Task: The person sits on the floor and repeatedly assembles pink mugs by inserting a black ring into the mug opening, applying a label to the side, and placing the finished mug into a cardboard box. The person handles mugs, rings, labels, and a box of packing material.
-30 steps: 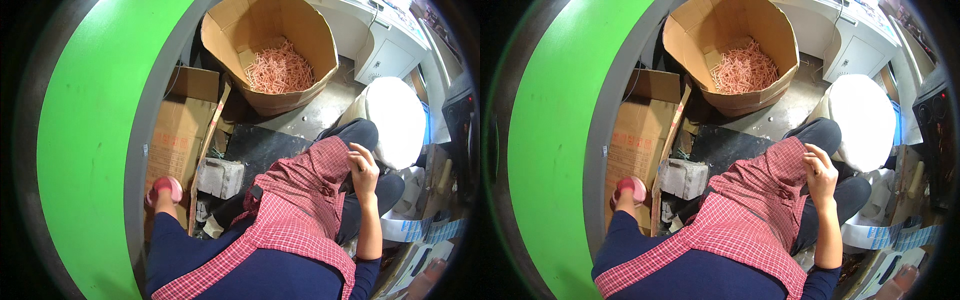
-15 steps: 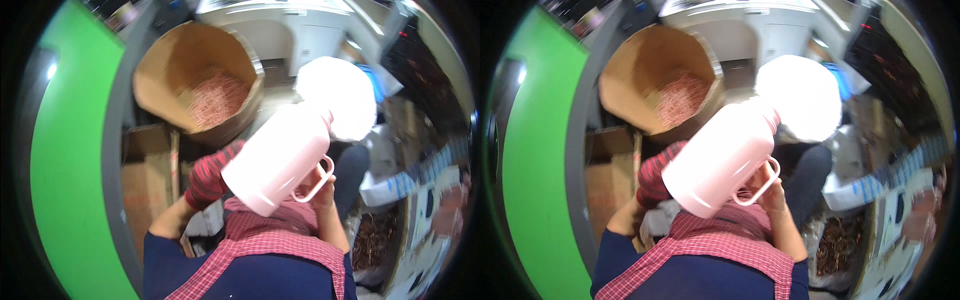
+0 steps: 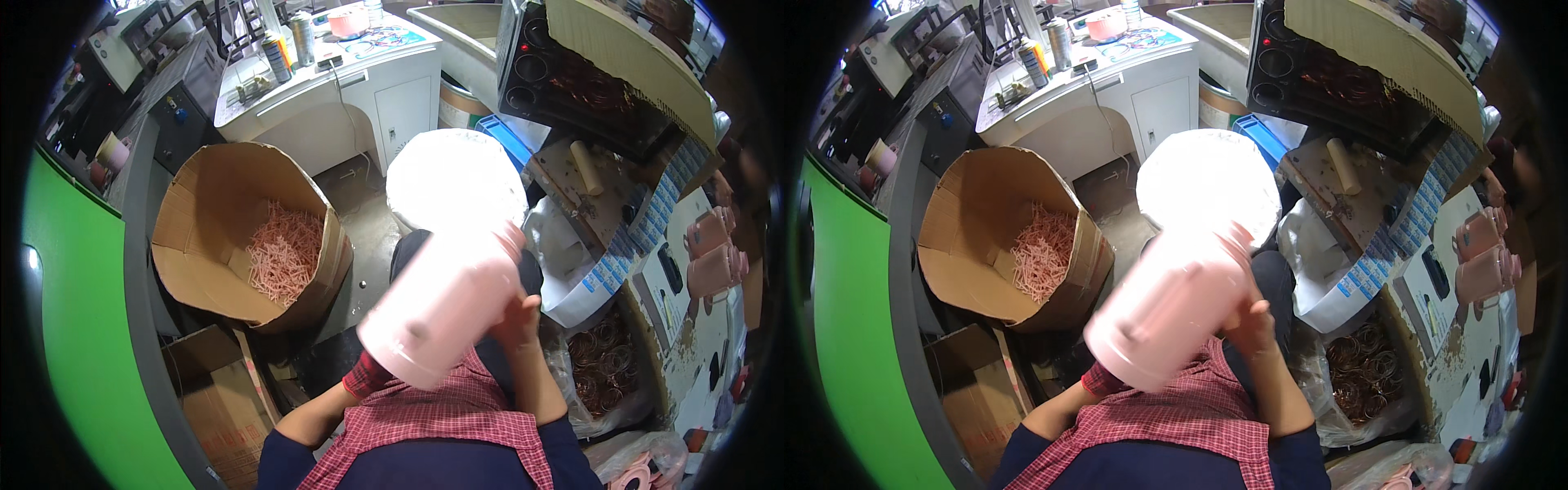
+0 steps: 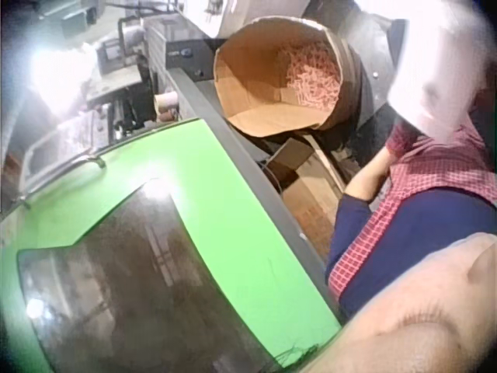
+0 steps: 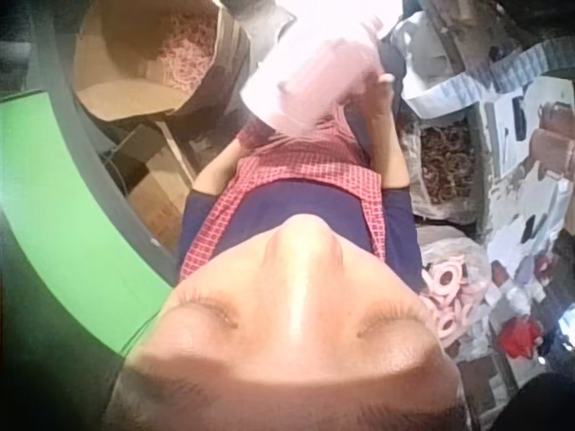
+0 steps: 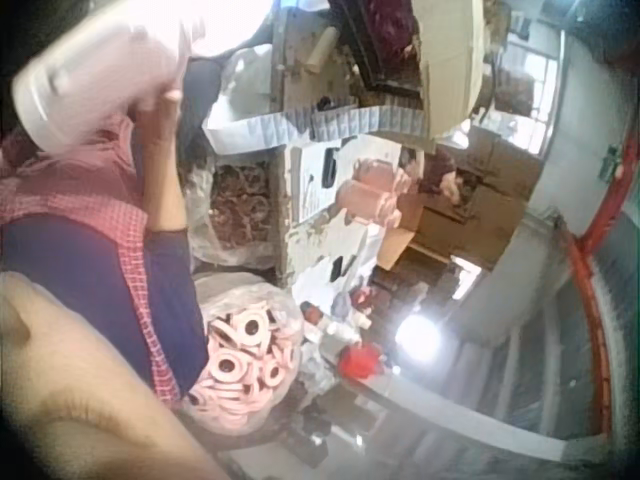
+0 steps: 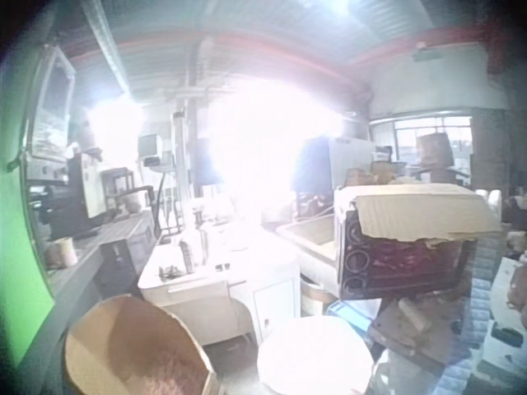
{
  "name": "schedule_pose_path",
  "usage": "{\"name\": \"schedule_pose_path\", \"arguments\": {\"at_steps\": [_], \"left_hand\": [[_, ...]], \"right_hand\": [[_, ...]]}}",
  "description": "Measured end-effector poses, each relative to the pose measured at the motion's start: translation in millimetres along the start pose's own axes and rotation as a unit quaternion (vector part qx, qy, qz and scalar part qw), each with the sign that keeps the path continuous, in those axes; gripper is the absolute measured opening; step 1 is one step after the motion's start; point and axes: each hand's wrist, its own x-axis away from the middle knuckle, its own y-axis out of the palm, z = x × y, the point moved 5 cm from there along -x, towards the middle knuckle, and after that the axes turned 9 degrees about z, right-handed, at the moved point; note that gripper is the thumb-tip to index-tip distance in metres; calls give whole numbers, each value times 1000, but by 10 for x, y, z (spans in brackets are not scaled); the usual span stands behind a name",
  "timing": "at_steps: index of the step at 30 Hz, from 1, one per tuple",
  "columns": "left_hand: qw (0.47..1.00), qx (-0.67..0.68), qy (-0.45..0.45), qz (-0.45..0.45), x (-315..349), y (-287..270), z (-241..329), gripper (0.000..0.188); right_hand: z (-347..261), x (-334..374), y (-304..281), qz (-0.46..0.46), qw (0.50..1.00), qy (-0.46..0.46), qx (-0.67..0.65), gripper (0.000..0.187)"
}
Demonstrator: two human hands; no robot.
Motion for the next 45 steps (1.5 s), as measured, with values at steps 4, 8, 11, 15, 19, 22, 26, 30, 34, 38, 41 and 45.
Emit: {"name": "schedule_pose_path", "arguments": {"at_steps": [4,8,11,15,19,22,26,30,34,38,41,45], "left_hand": [[903,-430,29,-9,-179,-381,646,42],[856,-395,328,61,-256,-385,1429,42],[881,-393,262,28,-306,-230,1439,35],[808,-501,295,96,-185,-181,1448,29],[851,-457,249,69,-176,-317,1330,25],[870,-401,284,45,-148,-393,1225,20],[935,-293,198,21,-64,-688,942,26],[948,-280,90,125,86,-1236,783,23],[907,-207,164,329,355,-2010,1278,39],[914,-175,161,330,308,-2356,1601,65],[660,-625,230,349,133,-2297,1814,69],[509,-753,264,323,-96,-2260,1959,67]], "right_hand": [[274,-94,27,-23,993,-1,114,111],[747,-104,261,-79,951,43,297,108],[959,-34,436,-133,937,58,319,107],[1084,5,482,-135,932,127,312,107],[1166,-10,458,-172,898,97,392,107],[1251,7,508,-219,887,91,395,107],[1218,-356,444,-276,871,221,342,81],[405,-1860,-234,-9,788,-170,592,43],[123,-2783,-1124,90,458,-242,851,40],[70,-2865,-1223,102,528,-260,802,14],[-238,-2583,-941,138,596,-293,735,12],[-539,-1662,-782,44,679,-312,663,30]]}}
